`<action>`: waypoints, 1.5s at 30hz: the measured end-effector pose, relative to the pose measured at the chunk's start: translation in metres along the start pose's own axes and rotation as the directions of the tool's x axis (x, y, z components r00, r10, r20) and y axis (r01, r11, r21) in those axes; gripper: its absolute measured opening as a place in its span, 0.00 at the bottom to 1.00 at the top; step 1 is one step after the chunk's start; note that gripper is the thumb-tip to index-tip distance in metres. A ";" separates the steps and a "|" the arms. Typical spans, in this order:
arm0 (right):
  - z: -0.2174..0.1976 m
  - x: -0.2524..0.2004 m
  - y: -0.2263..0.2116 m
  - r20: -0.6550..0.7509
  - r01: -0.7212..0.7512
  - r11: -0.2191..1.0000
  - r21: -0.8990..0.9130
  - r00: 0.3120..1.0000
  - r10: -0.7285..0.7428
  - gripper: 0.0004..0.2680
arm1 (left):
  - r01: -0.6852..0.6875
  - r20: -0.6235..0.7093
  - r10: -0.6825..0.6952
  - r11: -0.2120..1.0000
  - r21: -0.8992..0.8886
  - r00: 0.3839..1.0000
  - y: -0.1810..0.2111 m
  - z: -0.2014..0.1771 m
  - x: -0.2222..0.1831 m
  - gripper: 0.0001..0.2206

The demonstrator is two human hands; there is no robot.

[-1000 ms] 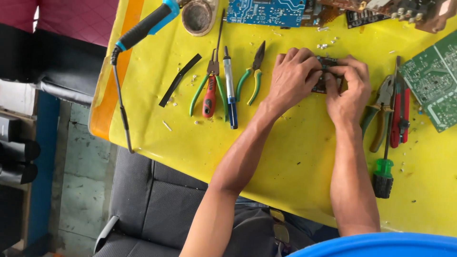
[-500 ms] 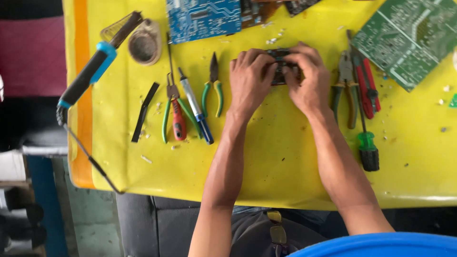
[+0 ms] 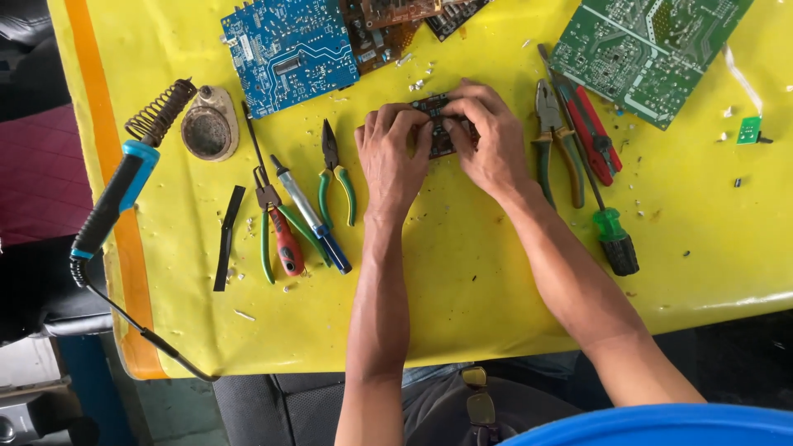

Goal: Inspecting and manually manipulating a small circuit board on a workbench

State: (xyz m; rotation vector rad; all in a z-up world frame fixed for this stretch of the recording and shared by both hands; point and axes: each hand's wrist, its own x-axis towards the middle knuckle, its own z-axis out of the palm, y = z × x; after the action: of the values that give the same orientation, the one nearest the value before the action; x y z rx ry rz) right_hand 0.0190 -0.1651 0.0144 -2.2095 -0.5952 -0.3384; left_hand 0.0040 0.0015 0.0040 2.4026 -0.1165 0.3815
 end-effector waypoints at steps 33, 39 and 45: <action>0.002 0.000 0.004 -0.036 -0.065 0.997 0.032 0.997 0.066 0.05 | 0.053 -0.004 -0.053 0.995 -0.089 0.999 -0.006 0.009 -0.004 0.03; 0.004 -0.002 0.006 -0.054 -0.072 0.997 0.033 0.996 0.073 0.05 | 0.043 -0.012 -0.043 0.998 -0.039 0.999 -0.001 0.009 -0.004 0.04; 0.005 -0.003 0.010 -0.049 -0.070 0.997 0.036 0.996 0.071 0.04 | 0.064 -0.010 -0.064 0.996 -0.061 0.998 0.000 0.008 -0.004 0.05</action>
State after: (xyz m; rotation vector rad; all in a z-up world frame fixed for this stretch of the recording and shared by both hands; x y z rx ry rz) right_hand 0.0222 -0.1674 0.0037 -2.1771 -0.4911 -0.3436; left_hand 0.0023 -0.0038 -0.0027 2.3375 -0.0448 0.3575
